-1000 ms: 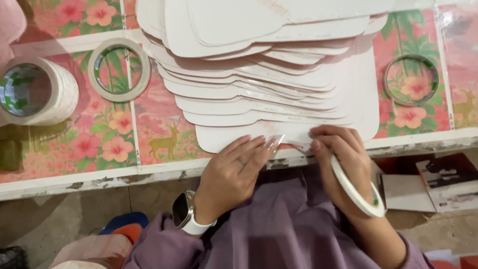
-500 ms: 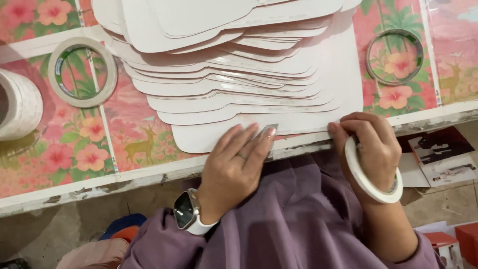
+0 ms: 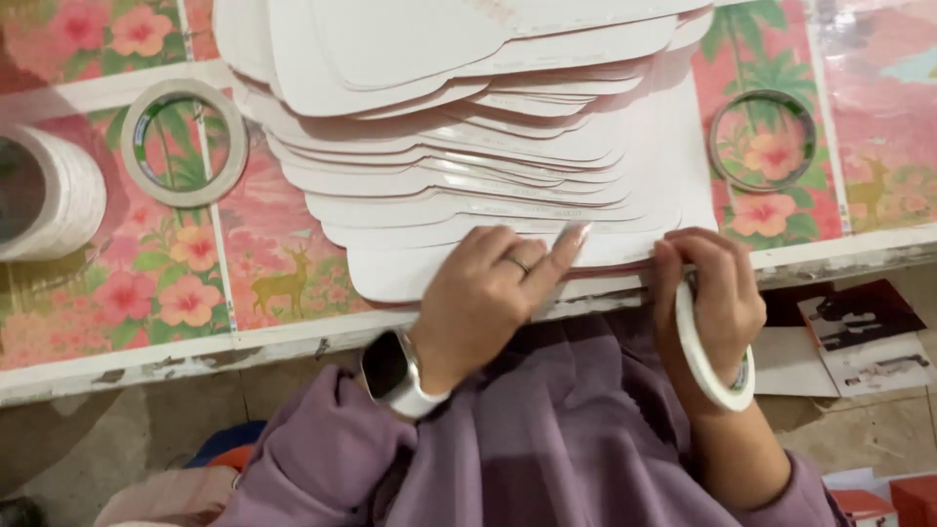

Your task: Applying double-sided tape to the edges of a stack of white cards and organizing them.

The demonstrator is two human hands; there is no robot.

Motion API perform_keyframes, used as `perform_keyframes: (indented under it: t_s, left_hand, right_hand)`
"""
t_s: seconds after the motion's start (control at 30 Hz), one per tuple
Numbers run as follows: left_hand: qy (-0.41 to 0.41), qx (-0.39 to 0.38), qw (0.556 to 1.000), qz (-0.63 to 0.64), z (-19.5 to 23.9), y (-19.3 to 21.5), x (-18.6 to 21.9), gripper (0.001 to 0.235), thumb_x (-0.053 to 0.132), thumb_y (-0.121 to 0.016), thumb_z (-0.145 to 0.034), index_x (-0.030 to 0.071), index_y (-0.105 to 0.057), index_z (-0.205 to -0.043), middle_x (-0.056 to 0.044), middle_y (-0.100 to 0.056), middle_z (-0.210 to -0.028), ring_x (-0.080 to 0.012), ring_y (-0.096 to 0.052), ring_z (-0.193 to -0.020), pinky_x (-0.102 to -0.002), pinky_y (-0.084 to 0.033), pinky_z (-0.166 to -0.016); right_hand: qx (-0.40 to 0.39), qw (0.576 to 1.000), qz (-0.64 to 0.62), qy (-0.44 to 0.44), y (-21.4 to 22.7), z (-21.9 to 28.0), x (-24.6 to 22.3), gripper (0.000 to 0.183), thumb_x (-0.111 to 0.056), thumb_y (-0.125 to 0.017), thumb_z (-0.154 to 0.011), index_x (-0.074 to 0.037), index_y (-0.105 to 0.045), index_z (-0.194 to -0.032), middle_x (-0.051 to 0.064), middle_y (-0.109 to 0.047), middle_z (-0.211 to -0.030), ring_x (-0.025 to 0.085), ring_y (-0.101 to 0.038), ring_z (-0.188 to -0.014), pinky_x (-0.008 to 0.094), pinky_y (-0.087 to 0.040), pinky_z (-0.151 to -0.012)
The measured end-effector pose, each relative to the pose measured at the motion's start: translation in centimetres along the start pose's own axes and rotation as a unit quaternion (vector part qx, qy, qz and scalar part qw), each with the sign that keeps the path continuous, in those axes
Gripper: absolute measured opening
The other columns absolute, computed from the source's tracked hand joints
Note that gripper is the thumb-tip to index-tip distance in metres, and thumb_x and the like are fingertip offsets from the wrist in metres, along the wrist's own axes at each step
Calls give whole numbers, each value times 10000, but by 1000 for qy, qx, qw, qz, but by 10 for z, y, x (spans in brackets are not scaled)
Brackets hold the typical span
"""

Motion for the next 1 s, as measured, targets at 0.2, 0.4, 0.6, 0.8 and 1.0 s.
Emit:
perform_keyframes:
  t_s: [0.2, 0.4, 0.6, 0.8, 1.0]
  left_hand:
    - [52, 7, 998, -33, -8, 11, 0, 328, 7, -675, -914, 48, -603, -1231, -56, -568, -881, -220, -560, -842, -344, -501, -757]
    - [82, -84, 993, -31, -1, -32, 25, 694, 462, -824, -731, 355, -500, -1336, -86, -543, -1147, -300, -486, -1124, -547, -408, -1011]
    - [55, -81, 988, 123, 2, -8, 2, 451, 448, -645, -880, 216, -555, -1257, -117, -576, -1121, -329, -589, -1096, -494, -450, -991]
    - [83, 2, 995, 52, -4, 30, -41, 241, 113, -671, -919, 25, -648, -1142, -110, -670, -969, -253, -615, -899, -371, -500, -791]
    - [56, -12, 998, 1, -18, 28, -47, 281, 56, -662, -865, 64, -653, -1145, -92, -655, -1031, -261, -593, -991, -380, -467, -823]
  right_hand:
    - [-118, 991, 56, 12, 8, -1, 12, 328, -84, -631, -1002, 82, -608, -1284, 244, -658, -1178, 346, -641, -1032, 427, -490, -919]
    - [-157, 970, -74, 168, -7, 19, -37, 73, -64, -631, -882, 5, -628, -860, 165, -622, -921, 311, -576, -736, 404, -441, -696]
    - [-152, 979, -10, 137, -5, -38, 8, 247, -86, -740, -949, 47, -595, -1098, 200, -654, -1113, 376, -579, -981, 446, -381, -946]
    - [-248, 957, -81, 128, -32, -57, 24, 271, -106, -750, -853, 20, -623, -1057, 163, -658, -1114, 304, -580, -1010, 403, -422, -928]
    - [-261, 944, -111, 167, -35, -62, 29, 286, -87, -738, -845, 74, -626, -1053, 224, -677, -1072, 321, -648, -1013, 414, -505, -933]
Point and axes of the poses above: each hand's wrist, its own z-axis away from the middle knuckle, its own y-axis out of the back of the hand, x = y × z, the point moved 8 cm from there along -z, towards the middle knuckle
